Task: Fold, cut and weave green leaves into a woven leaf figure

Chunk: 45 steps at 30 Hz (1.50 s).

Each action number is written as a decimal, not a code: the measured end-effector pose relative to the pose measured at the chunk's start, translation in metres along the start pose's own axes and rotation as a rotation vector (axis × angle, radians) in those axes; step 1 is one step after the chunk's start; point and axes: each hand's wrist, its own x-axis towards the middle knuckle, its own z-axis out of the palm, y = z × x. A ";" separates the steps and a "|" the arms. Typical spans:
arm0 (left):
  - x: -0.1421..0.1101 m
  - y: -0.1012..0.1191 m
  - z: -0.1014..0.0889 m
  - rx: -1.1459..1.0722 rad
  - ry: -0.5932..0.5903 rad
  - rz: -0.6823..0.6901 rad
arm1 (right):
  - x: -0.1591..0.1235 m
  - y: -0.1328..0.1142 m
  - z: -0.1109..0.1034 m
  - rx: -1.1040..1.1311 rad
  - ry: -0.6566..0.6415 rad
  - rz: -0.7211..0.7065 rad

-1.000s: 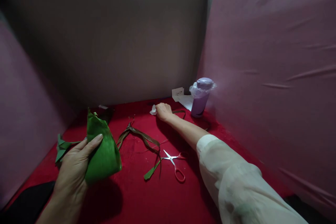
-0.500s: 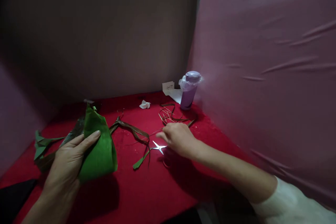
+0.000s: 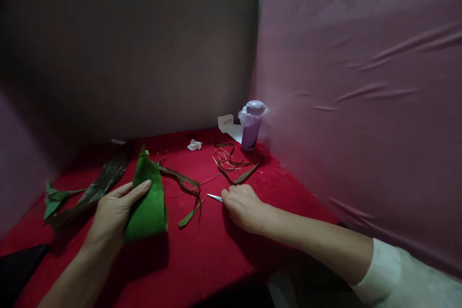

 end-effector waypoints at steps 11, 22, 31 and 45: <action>0.000 -0.006 -0.001 -0.015 -0.222 -0.170 | -0.030 0.012 0.013 0.296 0.191 0.169; -0.005 -0.008 -0.004 -0.080 -0.480 -0.229 | -0.014 -0.007 -0.049 1.326 -0.193 -0.003; -0.011 -0.003 0.004 0.043 -0.403 -0.203 | 0.012 -0.006 -0.081 0.908 -0.214 -0.224; -0.014 -0.003 0.006 0.141 -0.423 -0.166 | 0.021 0.000 -0.094 0.949 -0.186 -0.194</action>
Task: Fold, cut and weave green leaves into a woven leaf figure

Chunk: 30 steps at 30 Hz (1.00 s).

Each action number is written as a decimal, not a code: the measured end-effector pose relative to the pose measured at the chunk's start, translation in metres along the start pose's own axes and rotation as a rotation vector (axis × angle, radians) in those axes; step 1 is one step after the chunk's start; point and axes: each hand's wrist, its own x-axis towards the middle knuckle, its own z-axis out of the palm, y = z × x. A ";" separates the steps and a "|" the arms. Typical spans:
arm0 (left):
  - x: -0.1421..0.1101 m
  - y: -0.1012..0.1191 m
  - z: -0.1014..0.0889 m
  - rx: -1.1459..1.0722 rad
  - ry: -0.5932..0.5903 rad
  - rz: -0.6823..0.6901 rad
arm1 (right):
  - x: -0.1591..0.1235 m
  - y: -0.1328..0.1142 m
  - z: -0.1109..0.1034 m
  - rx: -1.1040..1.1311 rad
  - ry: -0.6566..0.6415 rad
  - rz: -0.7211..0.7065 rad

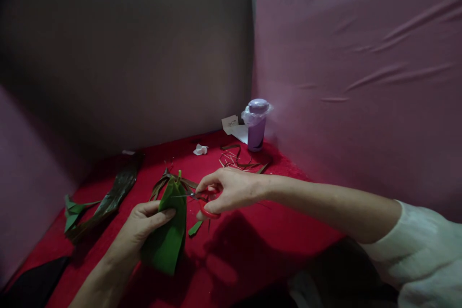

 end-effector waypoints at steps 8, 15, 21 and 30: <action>0.000 -0.001 -0.006 0.029 0.030 0.017 | 0.003 0.004 0.002 0.042 -0.044 -0.037; -0.001 0.001 -0.007 0.052 0.017 0.020 | 0.003 0.007 0.001 0.047 -0.049 -0.048; -0.001 0.001 -0.006 0.057 -0.015 -0.017 | 0.000 0.013 0.004 0.152 -0.074 -0.025; 0.016 -0.006 0.007 0.158 -0.170 -0.123 | -0.025 0.038 0.010 0.313 -0.026 -0.044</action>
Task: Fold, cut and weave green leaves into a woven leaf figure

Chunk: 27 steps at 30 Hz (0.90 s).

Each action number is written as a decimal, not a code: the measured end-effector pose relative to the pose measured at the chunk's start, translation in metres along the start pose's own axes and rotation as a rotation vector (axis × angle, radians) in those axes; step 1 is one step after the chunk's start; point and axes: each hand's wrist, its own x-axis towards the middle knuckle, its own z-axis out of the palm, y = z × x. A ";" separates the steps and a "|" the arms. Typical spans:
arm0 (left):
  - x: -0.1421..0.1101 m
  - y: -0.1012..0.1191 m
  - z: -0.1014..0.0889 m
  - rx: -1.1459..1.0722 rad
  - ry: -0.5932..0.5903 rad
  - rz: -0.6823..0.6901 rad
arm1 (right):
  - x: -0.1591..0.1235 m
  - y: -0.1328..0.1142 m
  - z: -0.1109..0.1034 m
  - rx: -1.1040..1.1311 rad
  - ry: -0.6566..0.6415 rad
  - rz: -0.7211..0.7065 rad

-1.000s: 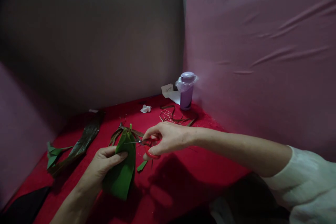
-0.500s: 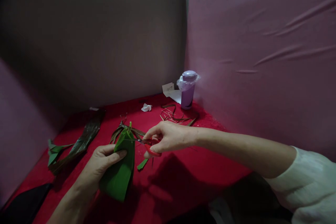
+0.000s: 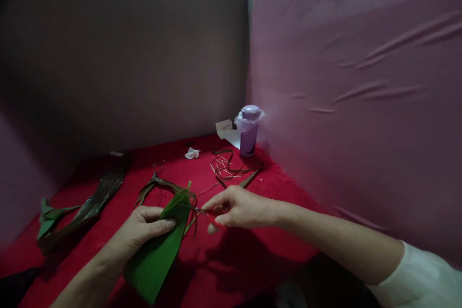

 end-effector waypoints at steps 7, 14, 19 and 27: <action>0.025 0.019 0.012 0.089 -0.061 -0.035 | -0.001 0.017 -0.017 0.026 0.094 0.022; 0.064 0.042 0.012 0.137 -0.116 -0.042 | 0.015 0.051 -0.039 0.141 0.181 0.043; 0.092 0.052 0.024 0.151 -0.185 -0.056 | 0.011 0.061 -0.050 0.131 0.233 0.035; 0.122 0.063 0.038 0.223 -0.256 -0.046 | 0.001 0.059 -0.064 0.265 0.320 0.063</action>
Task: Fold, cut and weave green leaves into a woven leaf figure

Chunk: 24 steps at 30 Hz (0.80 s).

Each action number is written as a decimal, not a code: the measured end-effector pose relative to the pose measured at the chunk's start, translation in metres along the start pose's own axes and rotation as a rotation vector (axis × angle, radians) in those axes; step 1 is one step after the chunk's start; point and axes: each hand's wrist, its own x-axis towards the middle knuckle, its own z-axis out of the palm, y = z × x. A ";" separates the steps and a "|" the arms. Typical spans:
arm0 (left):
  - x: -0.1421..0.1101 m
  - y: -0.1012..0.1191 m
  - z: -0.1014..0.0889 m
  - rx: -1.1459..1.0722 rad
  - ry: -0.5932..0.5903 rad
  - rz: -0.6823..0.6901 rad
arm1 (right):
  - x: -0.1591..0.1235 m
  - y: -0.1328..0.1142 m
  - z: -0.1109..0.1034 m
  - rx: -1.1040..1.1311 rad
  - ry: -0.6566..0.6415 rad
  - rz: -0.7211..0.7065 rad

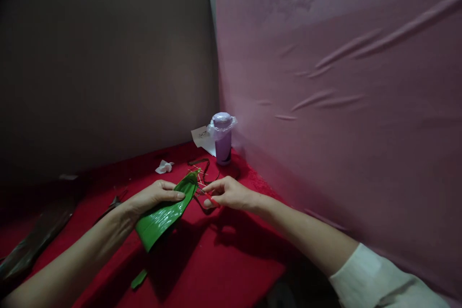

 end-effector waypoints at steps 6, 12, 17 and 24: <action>0.021 0.000 0.003 0.041 -0.047 -0.020 | -0.004 0.020 -0.006 0.034 0.048 -0.021; 0.035 0.001 0.010 0.072 -0.085 -0.024 | -0.011 0.021 -0.010 0.068 0.075 0.009; 0.034 0.009 0.017 0.110 -0.095 -0.023 | -0.014 0.009 -0.015 -0.007 0.057 0.007; 0.034 0.011 0.018 0.129 -0.086 -0.015 | -0.016 0.016 -0.017 0.016 0.050 -0.024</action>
